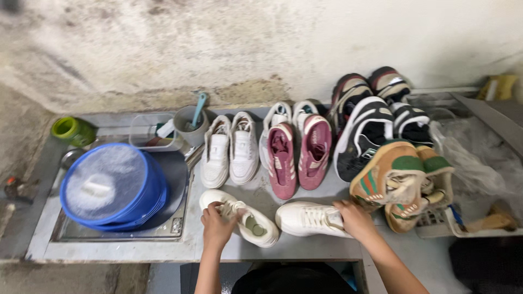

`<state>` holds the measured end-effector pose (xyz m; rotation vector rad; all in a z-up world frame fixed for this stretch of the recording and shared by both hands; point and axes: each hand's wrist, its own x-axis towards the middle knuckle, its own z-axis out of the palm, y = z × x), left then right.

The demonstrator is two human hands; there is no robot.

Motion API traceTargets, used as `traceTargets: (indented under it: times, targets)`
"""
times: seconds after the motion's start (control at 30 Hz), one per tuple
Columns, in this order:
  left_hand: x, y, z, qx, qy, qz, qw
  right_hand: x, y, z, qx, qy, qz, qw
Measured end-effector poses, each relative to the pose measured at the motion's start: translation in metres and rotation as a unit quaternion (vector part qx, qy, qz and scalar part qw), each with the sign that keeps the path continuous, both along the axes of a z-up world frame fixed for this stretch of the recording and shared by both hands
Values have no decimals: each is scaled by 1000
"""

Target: The person organizes shoes on a low workspace by hand, arranging them in a row, tying laces on a sneaker, and handling a gray pouch.

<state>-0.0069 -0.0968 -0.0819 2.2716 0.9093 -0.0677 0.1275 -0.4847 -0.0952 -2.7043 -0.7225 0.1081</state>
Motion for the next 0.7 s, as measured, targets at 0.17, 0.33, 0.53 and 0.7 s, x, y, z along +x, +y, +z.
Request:
traceTargets:
  times: [0.17, 0.33, 0.53, 0.7]
  targets:
    - [-8, -1, 9, -136, 44, 86, 986, 11, 2, -26, -129, 67, -75, 986]
    - [-19, 0, 22, -298, 46, 126, 945, 3, 12, -16, -118, 77, -49, 989]
    - [-30, 29, 36, -305, -37, 144, 941, 4, 47, -3, -35, 114, -16, 993]
    - [-26, 16, 52, 2, 49, 39, 998, 9, 76, -7, -37, 84, 29, 995]
